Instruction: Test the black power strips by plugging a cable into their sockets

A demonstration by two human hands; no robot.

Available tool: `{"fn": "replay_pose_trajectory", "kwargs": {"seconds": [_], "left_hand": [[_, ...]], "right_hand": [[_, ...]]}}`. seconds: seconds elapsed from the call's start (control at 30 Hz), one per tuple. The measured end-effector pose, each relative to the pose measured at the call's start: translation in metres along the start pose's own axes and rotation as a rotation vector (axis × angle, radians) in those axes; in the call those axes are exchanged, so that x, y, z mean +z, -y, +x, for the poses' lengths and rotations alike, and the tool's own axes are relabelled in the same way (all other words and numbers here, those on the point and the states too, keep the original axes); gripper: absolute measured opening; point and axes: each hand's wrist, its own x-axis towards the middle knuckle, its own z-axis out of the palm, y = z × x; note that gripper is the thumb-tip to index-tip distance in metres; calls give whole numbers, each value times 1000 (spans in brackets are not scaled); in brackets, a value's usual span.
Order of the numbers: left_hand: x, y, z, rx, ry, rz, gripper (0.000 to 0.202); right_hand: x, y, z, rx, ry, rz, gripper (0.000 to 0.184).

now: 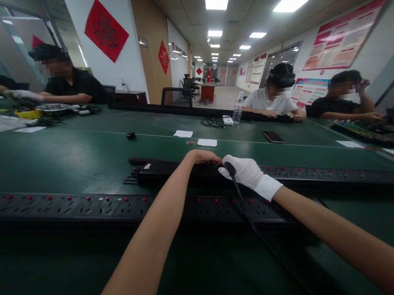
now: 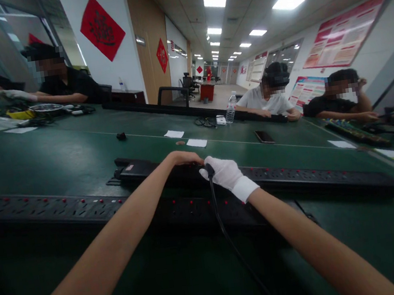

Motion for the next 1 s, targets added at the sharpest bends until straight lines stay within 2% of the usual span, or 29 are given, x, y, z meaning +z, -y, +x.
{"fn": "replay_pose_trajectory", "kwargs": {"seconds": [0.2, 0.4, 0.8, 1.0], "left_hand": [[-7, 6, 0, 3, 90, -26, 27], [-9, 10, 6, 45, 86, -41, 32], [-11, 12, 3, 50, 54, -22, 28], [-10, 14, 4, 54, 64, -38, 29]], "right_hand": [[4, -4, 1, 22, -6, 59, 41], [2, -5, 0, 46, 12, 76, 45], [0, -8, -1, -9, 11, 133, 37], [1, -11, 0, -24, 16, 153, 42]]}}
